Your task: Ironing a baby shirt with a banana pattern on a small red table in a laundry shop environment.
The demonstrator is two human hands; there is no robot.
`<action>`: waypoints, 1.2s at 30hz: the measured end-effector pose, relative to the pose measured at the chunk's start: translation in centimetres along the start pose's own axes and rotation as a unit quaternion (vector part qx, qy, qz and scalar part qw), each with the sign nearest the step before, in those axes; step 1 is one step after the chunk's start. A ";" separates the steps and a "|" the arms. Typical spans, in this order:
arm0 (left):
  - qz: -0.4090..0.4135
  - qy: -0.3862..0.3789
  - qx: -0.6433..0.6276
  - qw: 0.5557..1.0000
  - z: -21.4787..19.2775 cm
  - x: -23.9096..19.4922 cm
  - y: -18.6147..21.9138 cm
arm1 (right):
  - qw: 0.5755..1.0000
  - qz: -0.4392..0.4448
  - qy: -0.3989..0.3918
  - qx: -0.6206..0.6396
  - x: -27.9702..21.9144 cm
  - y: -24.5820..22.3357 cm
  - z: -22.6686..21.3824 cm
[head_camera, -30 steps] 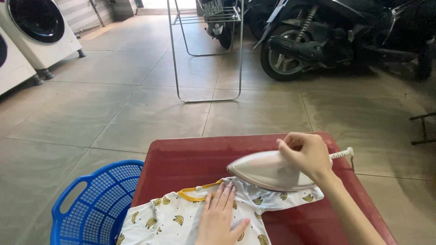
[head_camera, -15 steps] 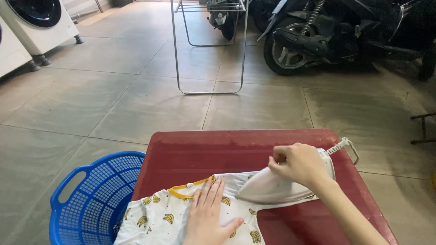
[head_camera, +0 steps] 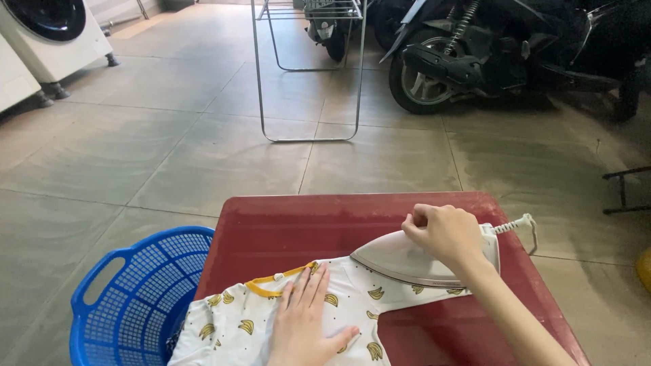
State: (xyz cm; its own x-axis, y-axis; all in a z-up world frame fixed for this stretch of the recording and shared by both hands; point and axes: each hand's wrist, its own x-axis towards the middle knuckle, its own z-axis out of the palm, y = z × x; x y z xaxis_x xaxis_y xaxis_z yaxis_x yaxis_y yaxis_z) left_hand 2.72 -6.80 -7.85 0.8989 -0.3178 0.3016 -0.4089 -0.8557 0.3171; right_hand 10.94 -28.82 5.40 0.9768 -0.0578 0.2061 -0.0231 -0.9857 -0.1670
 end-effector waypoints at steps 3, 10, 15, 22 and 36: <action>-0.011 -0.035 -0.025 0.999 -0.2 0.1 0.0 | 0.998 -0.041 -0.042 -0.005 0.3 0.8 0.1; -0.002 -0.026 0.022 0.999 0.3 0.1 -0.1 | 0.999 -0.050 -0.020 0.005 0.0 1.4 0.5; -0.018 -0.025 -0.018 0.999 -0.8 0.2 0.5 | 0.996 -0.077 -0.043 0.017 0.2 1.7 0.5; -0.030 -0.028 -0.001 0.999 -1.1 0.2 0.8 | 0.996 -0.049 -0.070 0.002 -0.2 1.0 -0.3; -0.020 -0.004 -0.006 1.000 -1.3 0.0 0.9 | 0.995 -0.047 -0.083 -0.006 -0.1 0.9 -0.4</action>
State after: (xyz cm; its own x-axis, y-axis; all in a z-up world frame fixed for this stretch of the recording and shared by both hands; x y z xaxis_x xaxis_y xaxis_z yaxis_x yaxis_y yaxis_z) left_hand 2.16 -7.06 -6.43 0.9156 -0.2879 0.2807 -0.3753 -0.8625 0.3395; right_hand 10.69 -29.79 5.60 0.9964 0.0618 0.0576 0.0695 -0.9873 -0.1431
